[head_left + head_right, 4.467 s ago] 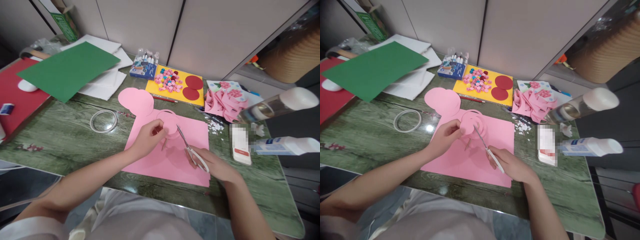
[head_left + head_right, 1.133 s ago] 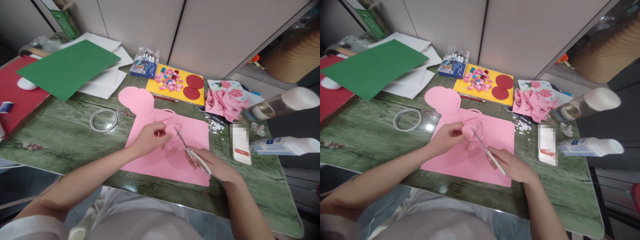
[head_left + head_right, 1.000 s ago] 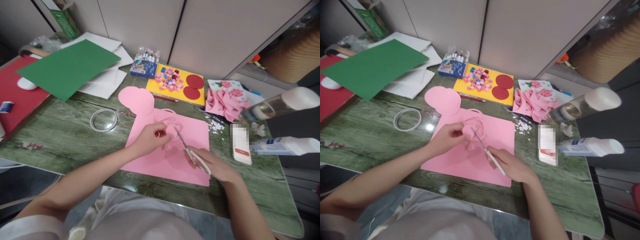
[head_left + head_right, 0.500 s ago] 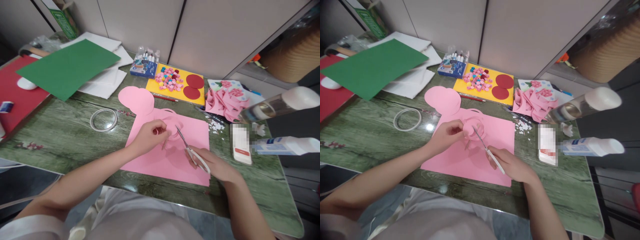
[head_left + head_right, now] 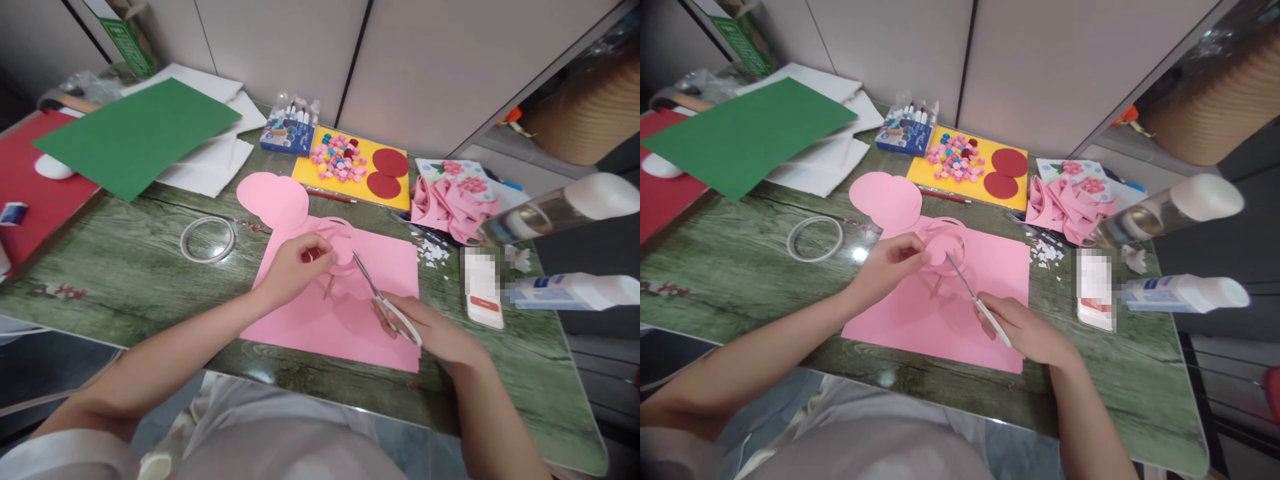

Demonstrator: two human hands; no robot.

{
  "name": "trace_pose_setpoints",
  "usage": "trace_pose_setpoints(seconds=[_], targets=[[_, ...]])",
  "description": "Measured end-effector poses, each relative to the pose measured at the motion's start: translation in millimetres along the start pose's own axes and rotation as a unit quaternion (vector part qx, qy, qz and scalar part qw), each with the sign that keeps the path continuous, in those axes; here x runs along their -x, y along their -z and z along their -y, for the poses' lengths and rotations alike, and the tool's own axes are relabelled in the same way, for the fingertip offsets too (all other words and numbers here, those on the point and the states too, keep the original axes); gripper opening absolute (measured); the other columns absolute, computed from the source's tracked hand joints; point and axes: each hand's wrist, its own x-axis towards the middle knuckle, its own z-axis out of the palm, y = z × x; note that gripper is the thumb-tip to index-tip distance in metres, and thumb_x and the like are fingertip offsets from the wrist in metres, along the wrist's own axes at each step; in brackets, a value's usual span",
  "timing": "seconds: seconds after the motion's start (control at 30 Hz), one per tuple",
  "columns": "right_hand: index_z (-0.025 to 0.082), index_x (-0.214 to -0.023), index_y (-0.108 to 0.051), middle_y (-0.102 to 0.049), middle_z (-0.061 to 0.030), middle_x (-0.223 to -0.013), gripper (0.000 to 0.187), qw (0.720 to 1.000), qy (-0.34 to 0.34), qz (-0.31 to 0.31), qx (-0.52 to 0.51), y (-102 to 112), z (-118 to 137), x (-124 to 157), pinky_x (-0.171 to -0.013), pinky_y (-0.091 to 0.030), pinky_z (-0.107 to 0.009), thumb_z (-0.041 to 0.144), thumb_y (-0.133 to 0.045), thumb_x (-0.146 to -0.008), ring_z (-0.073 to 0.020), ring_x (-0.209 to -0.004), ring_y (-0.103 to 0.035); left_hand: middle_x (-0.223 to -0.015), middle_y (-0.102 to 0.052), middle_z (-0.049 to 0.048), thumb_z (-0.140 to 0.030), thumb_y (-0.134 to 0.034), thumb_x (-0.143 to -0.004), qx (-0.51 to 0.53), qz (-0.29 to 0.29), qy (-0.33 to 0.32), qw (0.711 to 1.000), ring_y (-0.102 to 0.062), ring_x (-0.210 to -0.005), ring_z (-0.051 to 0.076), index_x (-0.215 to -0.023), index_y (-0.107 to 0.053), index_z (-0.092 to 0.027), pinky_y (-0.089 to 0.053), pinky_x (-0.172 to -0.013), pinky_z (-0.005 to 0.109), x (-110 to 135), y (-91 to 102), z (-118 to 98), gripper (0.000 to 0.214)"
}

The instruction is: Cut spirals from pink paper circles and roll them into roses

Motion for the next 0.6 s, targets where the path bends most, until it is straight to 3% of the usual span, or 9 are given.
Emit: trace_pose_setpoints(seconds=[0.4,0.6], targets=[[0.019,-0.077,-0.047,-0.047,0.0026,-0.065,0.029,1.000,-0.006,0.008,0.024,-0.4,5.0,-0.2,-0.061,-0.033,-0.025,0.035,-0.028,-0.093,-0.0108,-0.061,-0.043,-0.064,-0.052,-0.0009,-0.026,-0.056,-0.071,-0.009,0.057,0.010,0.998,-0.045,-0.060,0.008,-0.062,-0.054,-0.014,-0.035,-0.056,0.022,1.8,-5.4,3.7,0.015],[0.019,-0.077,-0.047,-0.047,0.0023,-0.065,0.032,1.000,-0.012,0.001,0.020,-1.6,5.8,-0.6,-0.060,-0.034,-0.025,0.038,-0.027,-0.093,-0.0114,-0.060,-0.042,-0.061,-0.051,-0.0018,-0.025,-0.056,-0.071,-0.002,0.048,0.015,0.999,-0.044,-0.058,0.008,-0.063,-0.054,-0.014,-0.035,-0.055,0.022,1.4,-5.7,3.9,0.013]])
